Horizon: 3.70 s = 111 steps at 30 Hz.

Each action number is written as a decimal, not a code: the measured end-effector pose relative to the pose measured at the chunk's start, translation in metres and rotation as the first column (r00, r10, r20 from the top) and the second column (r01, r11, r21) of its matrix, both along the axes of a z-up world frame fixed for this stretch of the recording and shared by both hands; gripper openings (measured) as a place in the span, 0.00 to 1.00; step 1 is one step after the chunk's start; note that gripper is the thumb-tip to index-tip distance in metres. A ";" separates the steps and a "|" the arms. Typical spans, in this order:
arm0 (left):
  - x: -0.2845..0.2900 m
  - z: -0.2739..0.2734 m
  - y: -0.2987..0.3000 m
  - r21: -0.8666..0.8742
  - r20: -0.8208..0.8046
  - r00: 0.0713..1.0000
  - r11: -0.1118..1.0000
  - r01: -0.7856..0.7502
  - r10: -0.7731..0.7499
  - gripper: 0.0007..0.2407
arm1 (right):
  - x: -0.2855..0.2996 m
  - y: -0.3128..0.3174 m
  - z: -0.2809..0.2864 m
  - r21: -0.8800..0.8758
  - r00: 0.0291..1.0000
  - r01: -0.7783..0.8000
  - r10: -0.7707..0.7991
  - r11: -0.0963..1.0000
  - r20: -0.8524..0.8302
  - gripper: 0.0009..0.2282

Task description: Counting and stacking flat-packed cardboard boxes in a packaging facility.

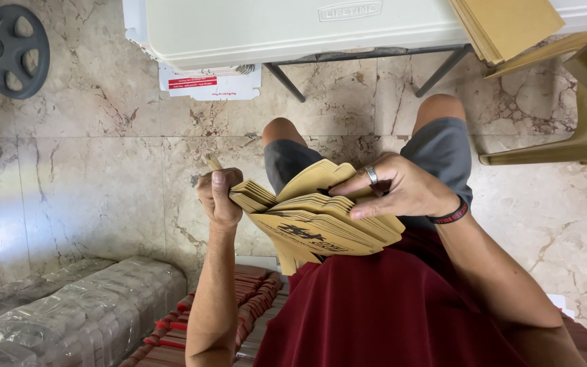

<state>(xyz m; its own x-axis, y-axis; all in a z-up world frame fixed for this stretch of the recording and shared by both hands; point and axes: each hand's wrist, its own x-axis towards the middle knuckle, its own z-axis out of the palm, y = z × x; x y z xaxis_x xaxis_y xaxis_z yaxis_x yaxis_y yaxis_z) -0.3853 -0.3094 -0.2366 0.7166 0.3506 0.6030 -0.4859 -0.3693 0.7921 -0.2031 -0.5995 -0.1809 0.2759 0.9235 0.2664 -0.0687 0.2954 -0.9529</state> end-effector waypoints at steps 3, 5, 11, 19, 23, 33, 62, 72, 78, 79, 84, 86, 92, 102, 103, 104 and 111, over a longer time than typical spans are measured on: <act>-0.001 -0.001 0.001 -0.001 0.003 1.000 1.000 0.008 -0.008 0.27 | -0.001 0.000 -0.002 0.015 0.999 -0.015 0.015 1.000 -0.032 0.17; -0.001 0.000 0.001 -0.002 0.007 1.000 1.000 0.013 -0.013 0.27 | -0.001 0.000 -0.003 0.033 0.999 -0.021 0.023 0.999 -0.046 0.17; -0.002 0.002 0.000 -0.012 0.006 1.000 1.000 0.011 -0.011 0.27 | -0.002 0.005 0.009 0.043 1.000 -0.002 0.003 0.999 -0.025 0.15; -0.001 -0.003 0.002 -0.002 0.005 1.000 1.000 0.009 -0.009 0.27 | -0.002 0.003 0.007 0.030 0.999 0.013 -0.012 0.999 -0.034 0.14; -0.001 -0.004 0.001 0.003 0.003 1.000 1.000 0.003 -0.003 0.27 | -0.007 0.001 -0.004 0.031 0.998 0.065 -0.066 0.997 0.010 0.17; 0.003 0.003 -0.002 -0.018 -0.003 0.999 0.999 0.033 -0.033 0.27 | -0.006 0.002 0.005 0.066 0.992 0.108 -0.112 0.992 0.054 0.22; 0.003 0.016 -0.005 0.012 -0.049 0.997 0.999 0.052 -0.051 0.27 | -0.015 -0.001 -0.002 0.029 0.991 0.129 -0.130 0.991 0.031 0.19; 0.000 0.011 -0.003 0.010 -0.056 0.997 0.999 0.045 -0.044 0.27 | -0.017 -0.001 -0.003 0.060 0.980 0.187 -0.190 0.980 0.051 0.16; 0.001 0.014 -0.006 0.015 -0.056 0.997 0.999 0.045 -0.044 0.26 | -0.017 0.000 -0.004 0.078 0.973 0.219 -0.224 0.973 0.060 0.15; 0.001 0.014 -0.006 0.017 -0.054 0.998 0.999 0.043 -0.042 0.26 | -0.017 0.000 -0.004 0.083 0.970 0.228 -0.233 0.970 0.063 0.15; 0.000 0.000 -0.002 0.008 -0.039 0.998 0.999 0.051 -0.051 0.27 | -0.020 0.003 -0.001 0.100 0.962 0.255 -0.263 0.962 0.076 0.14; 0.000 -0.001 -0.002 0.009 -0.031 0.998 0.999 0.051 -0.050 0.26 | -0.022 0.005 0.001 0.107 0.959 0.261 -0.270 0.959 0.082 0.14; 0.005 0.000 -0.004 0.006 -0.020 0.998 0.998 0.067 -0.066 0.26 | -0.020 -0.006 -0.054 0.114 0.952 0.285 -0.294 0.952 0.079 0.13; 0.003 -0.004 -0.001 0.024 -0.034 0.998 0.998 0.058 -0.057 0.26 | -0.007 0.010 0.013 0.173 0.973 0.176 -0.198 0.969 0.121 0.07; 0.003 -0.003 -0.001 0.027 -0.039 0.998 0.998 0.055 -0.054 0.26 | -0.005 0.012 0.022 0.173 0.979 0.135 -0.158 0.976 0.130 0.07; 0.004 -0.003 -0.002 0.027 -0.040 0.998 0.998 0.054 -0.053 0.26 | -0.003 0.011 0.020 0.173 0.979 0.135 -0.158 0.976 0.129 0.07; 0.006 -0.001 -0.003 0.010 -0.053 0.998 0.999 0.039 -0.039 0.26 | -0.004 0.002 0.013 -0.031 0.985 0.045 -0.039 0.999 0.169 0.34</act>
<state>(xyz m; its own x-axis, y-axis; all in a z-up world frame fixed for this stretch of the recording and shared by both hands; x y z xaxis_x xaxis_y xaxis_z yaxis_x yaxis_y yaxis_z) -0.3797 -0.3128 -0.2371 0.7604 0.3150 0.5680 -0.4580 -0.3600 0.8128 -0.2074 -0.5978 -0.1680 0.2683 0.9215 0.2809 0.1054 0.2618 -0.9594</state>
